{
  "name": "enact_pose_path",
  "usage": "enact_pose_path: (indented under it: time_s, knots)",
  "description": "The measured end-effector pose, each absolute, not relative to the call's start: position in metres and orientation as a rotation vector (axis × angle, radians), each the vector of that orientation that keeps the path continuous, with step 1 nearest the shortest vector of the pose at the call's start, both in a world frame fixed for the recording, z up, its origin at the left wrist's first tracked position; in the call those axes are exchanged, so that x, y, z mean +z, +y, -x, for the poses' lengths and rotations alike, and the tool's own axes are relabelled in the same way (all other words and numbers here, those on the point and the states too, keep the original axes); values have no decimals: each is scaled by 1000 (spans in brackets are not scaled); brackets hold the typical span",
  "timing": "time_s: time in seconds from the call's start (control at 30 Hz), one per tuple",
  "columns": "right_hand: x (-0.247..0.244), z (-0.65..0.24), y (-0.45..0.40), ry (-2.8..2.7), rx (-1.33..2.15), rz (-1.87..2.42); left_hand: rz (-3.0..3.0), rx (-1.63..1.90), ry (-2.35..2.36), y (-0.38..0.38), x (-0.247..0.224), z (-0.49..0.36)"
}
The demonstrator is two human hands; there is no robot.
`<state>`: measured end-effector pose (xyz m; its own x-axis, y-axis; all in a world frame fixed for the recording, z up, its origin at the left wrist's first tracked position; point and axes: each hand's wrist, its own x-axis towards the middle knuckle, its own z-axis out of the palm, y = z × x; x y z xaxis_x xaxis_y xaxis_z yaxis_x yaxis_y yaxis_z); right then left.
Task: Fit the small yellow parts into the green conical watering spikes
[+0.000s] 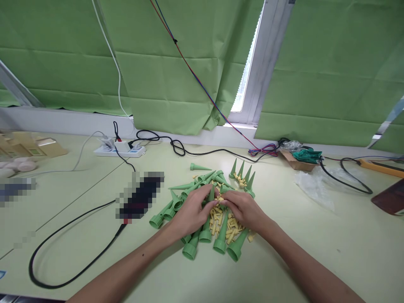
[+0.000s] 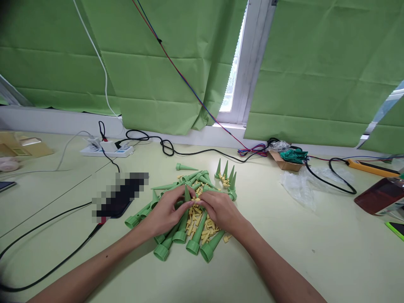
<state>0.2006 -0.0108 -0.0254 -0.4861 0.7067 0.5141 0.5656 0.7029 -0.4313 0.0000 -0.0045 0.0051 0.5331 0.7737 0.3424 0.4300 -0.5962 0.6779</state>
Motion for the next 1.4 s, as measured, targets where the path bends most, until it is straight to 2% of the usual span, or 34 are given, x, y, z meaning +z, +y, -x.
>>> enact_pose_path:
  time_s: [1.4]
  knots:
    - [-29,-199,-11,-2134,281,952,-2123,877,949,-4,5,-2]
